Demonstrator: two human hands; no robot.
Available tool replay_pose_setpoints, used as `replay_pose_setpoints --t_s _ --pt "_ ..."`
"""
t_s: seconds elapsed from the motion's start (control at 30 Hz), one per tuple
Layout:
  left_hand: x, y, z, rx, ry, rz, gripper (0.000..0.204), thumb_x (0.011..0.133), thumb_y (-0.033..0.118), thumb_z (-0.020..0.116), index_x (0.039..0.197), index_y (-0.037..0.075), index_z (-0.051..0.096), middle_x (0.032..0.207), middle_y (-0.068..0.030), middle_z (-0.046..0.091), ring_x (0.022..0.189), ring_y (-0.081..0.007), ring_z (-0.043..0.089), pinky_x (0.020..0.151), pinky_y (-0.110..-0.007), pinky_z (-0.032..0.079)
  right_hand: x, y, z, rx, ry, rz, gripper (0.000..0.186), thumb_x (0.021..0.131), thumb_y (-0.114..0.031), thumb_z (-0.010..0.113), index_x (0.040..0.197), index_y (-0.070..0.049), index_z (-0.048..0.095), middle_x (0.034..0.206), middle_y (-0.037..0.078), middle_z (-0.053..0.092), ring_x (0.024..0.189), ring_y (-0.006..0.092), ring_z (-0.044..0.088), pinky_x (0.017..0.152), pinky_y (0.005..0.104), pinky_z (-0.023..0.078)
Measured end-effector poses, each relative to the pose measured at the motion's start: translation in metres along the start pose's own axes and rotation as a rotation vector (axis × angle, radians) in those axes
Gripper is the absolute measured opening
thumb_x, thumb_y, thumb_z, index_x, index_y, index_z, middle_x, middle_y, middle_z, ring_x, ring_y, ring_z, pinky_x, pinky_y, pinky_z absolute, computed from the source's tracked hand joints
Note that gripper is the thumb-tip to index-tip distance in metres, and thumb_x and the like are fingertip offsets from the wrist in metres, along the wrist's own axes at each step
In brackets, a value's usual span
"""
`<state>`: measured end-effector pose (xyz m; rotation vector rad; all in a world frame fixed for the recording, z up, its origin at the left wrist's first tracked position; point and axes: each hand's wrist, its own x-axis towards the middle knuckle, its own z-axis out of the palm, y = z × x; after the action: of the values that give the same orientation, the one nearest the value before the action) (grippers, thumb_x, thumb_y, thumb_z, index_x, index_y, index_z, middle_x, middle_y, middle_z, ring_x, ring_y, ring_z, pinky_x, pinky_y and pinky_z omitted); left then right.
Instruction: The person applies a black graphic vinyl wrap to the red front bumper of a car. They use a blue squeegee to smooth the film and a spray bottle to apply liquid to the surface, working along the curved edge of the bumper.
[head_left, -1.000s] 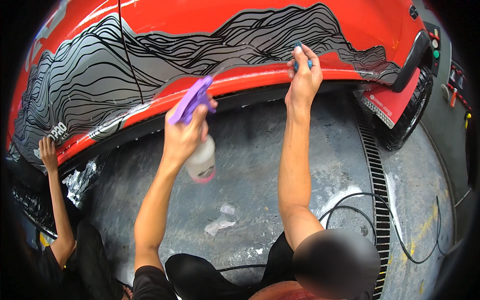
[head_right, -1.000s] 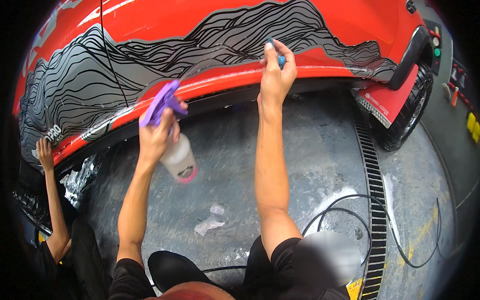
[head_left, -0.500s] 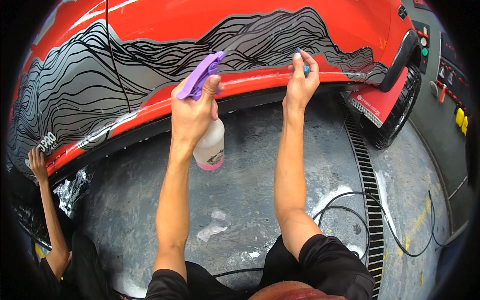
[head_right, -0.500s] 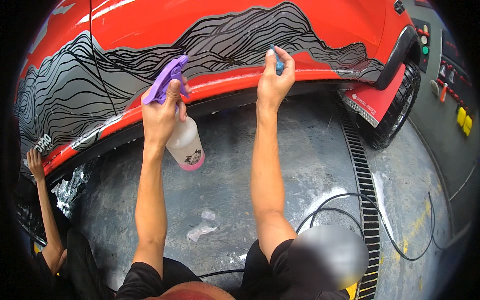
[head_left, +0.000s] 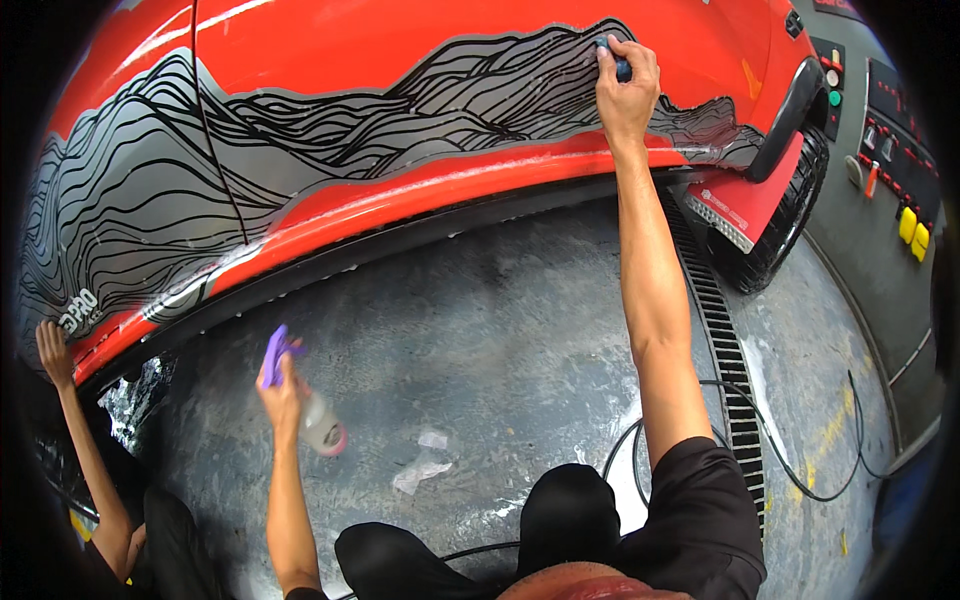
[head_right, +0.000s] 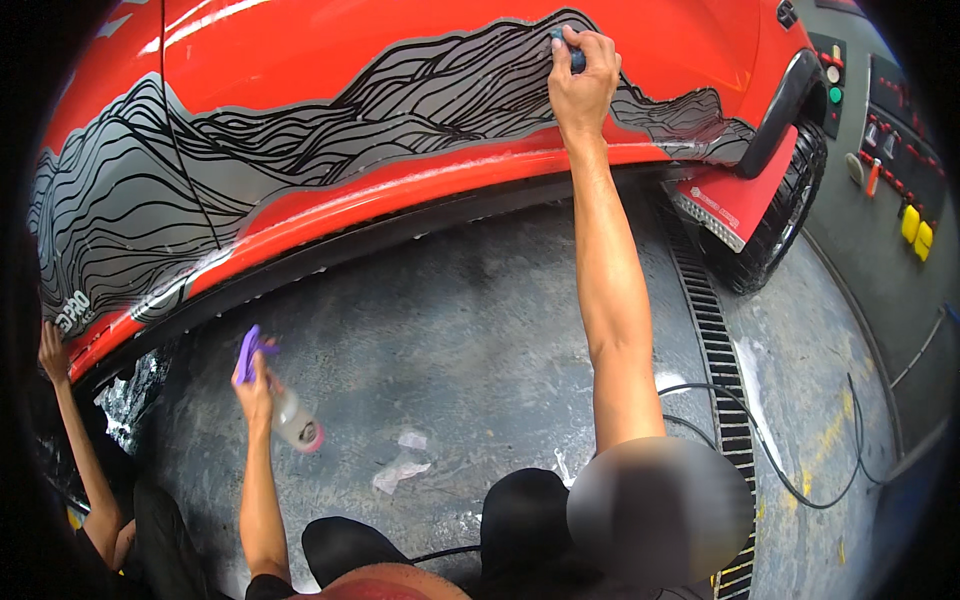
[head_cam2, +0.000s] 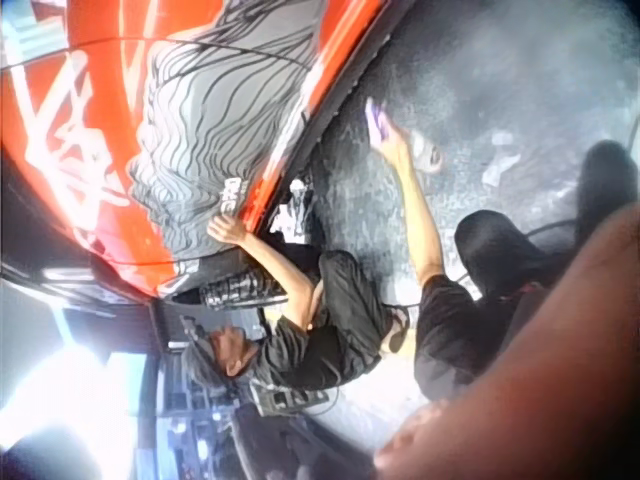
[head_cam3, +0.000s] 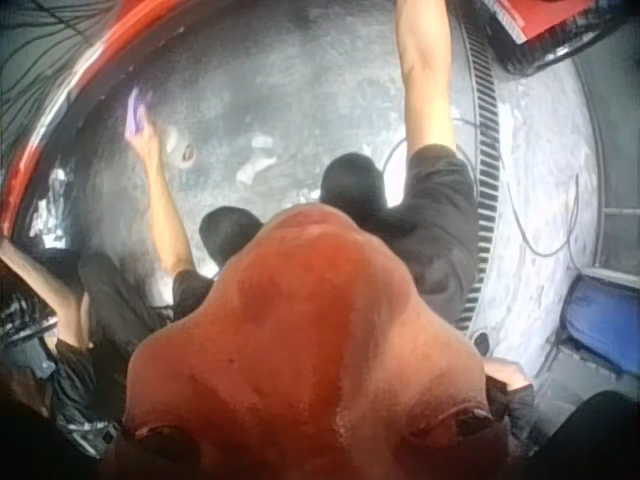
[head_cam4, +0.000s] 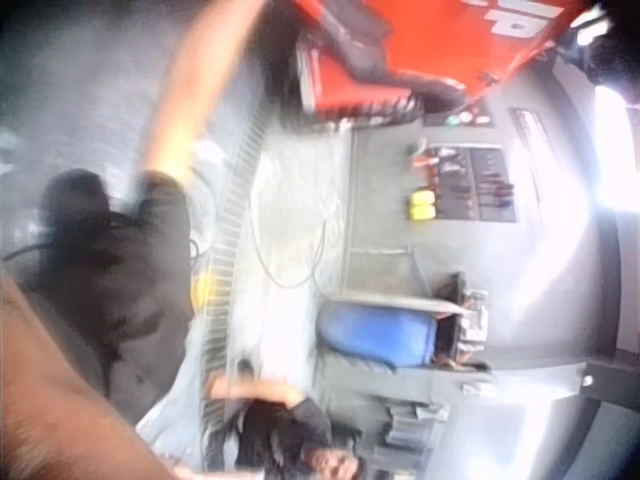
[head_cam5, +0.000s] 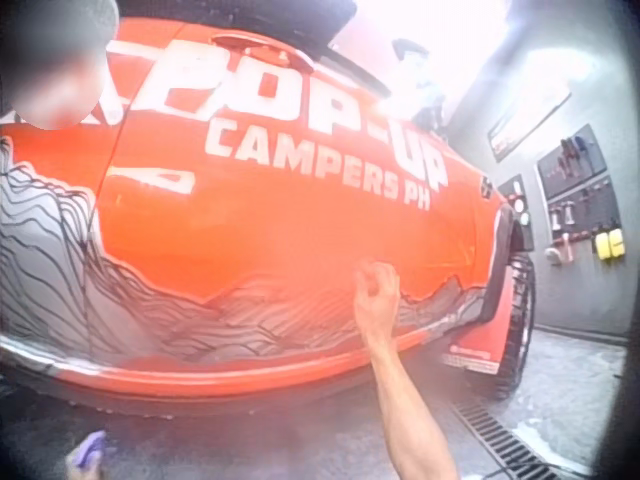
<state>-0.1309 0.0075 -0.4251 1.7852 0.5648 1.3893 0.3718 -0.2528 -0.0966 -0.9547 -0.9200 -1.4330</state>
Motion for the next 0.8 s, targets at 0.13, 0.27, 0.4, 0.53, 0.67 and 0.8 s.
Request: replay_pose_setpoints --t_s 0.13,0.27,0.4,0.53,0.67,0.8 --pt "-0.052 -0.112 -0.104 0.285 0.309 -0.126 0.036 0.112 0.032 0.062 0.131 0.003 0.073 0.091 -0.0045 0.073 0.050 -0.0061 0.050 0.047 -0.027 0.040 -0.018 -0.021 0.008 0.037 -0.140 -0.215 0.017 0.094 -0.014 0.079 0.109 -0.008 0.080 0.108 0.009 0.070 0.100 0.0284 0.063 0.086 0.0416 0.052" --pt "-0.089 -0.150 -0.156 0.429 0.553 -0.053 0.038 0.111 0.036 0.064 0.126 0.004 0.075 0.075 -0.0015 0.065 0.051 -0.0089 0.049 0.048 -0.031 0.040 -0.005 -0.008 0.005 0.019 -0.086 -0.138 0.014 0.093 -0.013 0.080 0.106 -0.009 0.081 0.106 0.008 0.070 0.096 0.0277 0.063 0.086 0.0400 0.053" --pt "-0.121 -0.167 -0.184 0.509 0.809 -0.140 0.044 0.109 0.042 0.065 0.130 0.005 0.074 0.072 -0.0021 0.062 0.052 -0.0117 0.050 0.051 -0.032 0.043 0.002 -0.019 -0.004 -0.111 -0.167 -0.234 0.017 0.092 -0.014 0.082 0.109 -0.009 0.082 0.108 0.011 0.072 0.096 0.0262 0.069 0.087 0.0371 0.055" --pt "-0.149 -0.172 -0.209 0.583 0.937 -0.170 0.048 0.108 0.044 0.065 0.135 0.004 0.072 0.078 -0.0056 0.063 0.054 -0.0136 0.052 0.053 -0.033 0.044 -0.005 -0.029 0.001 -0.094 -0.174 -0.252 0.015 0.093 -0.014 0.081 0.107 -0.008 0.083 0.103 0.011 0.072 0.095 0.0263 0.069 0.083 0.0377 0.056" --pt "-0.171 -0.177 -0.211 0.679 0.952 -0.253 0.049 0.108 0.040 0.066 0.142 0.005 0.069 0.086 -0.0093 0.067 0.057 -0.0159 0.054 0.055 -0.036 0.046 0.009 -0.016 0.003 -0.037 -0.085 -0.185 0.013 0.090 -0.012 0.081 0.103 -0.008 0.082 0.100 0.009 0.069 0.094 0.0276 0.063 0.080 0.0402 0.052" --pt "-0.186 -0.177 -0.193 0.661 0.965 -0.245 0.049 0.108 0.039 0.067 0.142 0.004 0.068 0.091 -0.0107 0.069 0.064 -0.0176 0.058 0.057 -0.036 0.049 -0.016 -0.035 0.004 -0.026 -0.225 -0.312 0.013 0.090 -0.012 0.081 0.102 -0.007 0.082 0.101 0.009 0.069 0.091 0.0281 0.063 0.079 0.0386 0.053"
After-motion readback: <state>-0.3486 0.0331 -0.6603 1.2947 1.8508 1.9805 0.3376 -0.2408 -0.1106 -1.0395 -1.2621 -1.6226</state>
